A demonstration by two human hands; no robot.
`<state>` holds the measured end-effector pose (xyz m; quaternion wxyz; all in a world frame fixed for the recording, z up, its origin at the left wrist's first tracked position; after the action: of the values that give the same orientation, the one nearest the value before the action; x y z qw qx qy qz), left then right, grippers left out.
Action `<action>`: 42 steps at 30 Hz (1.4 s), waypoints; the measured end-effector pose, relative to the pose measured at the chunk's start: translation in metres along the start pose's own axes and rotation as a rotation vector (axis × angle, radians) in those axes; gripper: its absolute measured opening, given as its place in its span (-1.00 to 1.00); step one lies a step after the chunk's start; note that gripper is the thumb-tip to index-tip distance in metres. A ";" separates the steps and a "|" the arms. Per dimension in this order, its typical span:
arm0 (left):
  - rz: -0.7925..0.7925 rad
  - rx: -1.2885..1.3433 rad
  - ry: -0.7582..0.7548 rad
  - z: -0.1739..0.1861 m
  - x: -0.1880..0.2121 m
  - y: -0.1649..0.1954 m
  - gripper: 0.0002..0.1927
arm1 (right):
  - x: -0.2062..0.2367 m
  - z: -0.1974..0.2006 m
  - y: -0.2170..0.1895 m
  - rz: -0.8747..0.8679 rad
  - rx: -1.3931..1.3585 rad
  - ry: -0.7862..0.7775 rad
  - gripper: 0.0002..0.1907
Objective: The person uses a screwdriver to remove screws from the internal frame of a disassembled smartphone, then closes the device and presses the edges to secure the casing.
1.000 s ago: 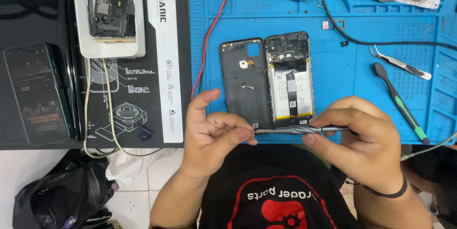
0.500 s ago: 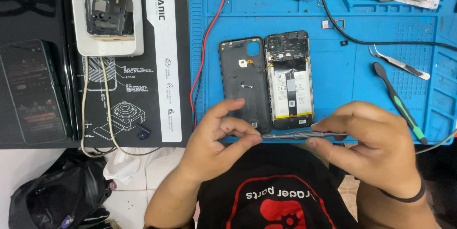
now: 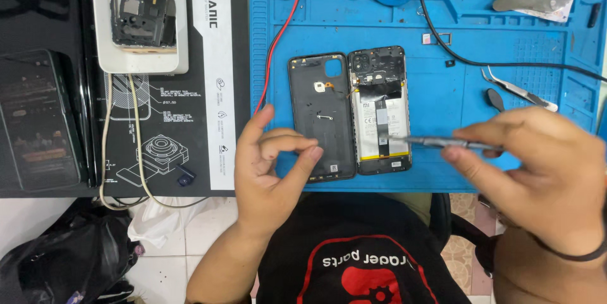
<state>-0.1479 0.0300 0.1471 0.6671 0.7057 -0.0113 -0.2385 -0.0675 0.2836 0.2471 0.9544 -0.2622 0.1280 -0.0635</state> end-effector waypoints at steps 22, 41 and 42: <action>-0.039 -0.305 -0.023 -0.007 -0.013 0.003 -0.27 | -0.118 0.004 -0.029 0.430 0.500 -0.045 -0.81; -0.068 -0.365 -0.028 -0.009 -0.012 0.006 -0.29 | -0.140 -0.027 -0.029 0.385 0.675 -0.284 -0.78; -0.065 -0.357 -0.028 -0.009 -0.011 0.006 -0.29 | -0.139 -0.026 -0.032 0.411 0.614 -0.275 -0.78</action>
<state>-0.1531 0.0416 0.1562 0.7733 0.5729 0.0450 -0.2680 -0.2099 0.2696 0.2716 0.9895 0.0604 0.0237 0.1294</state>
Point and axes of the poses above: each hand's wrist, its own x-axis away from the middle knuckle, its own z-axis out of the back of the hand, y = z × x, the point moved 9 cm from there along -x, towards the middle knuckle, and after that the axes turned 3 degrees about -z, right-handed, at the moved point
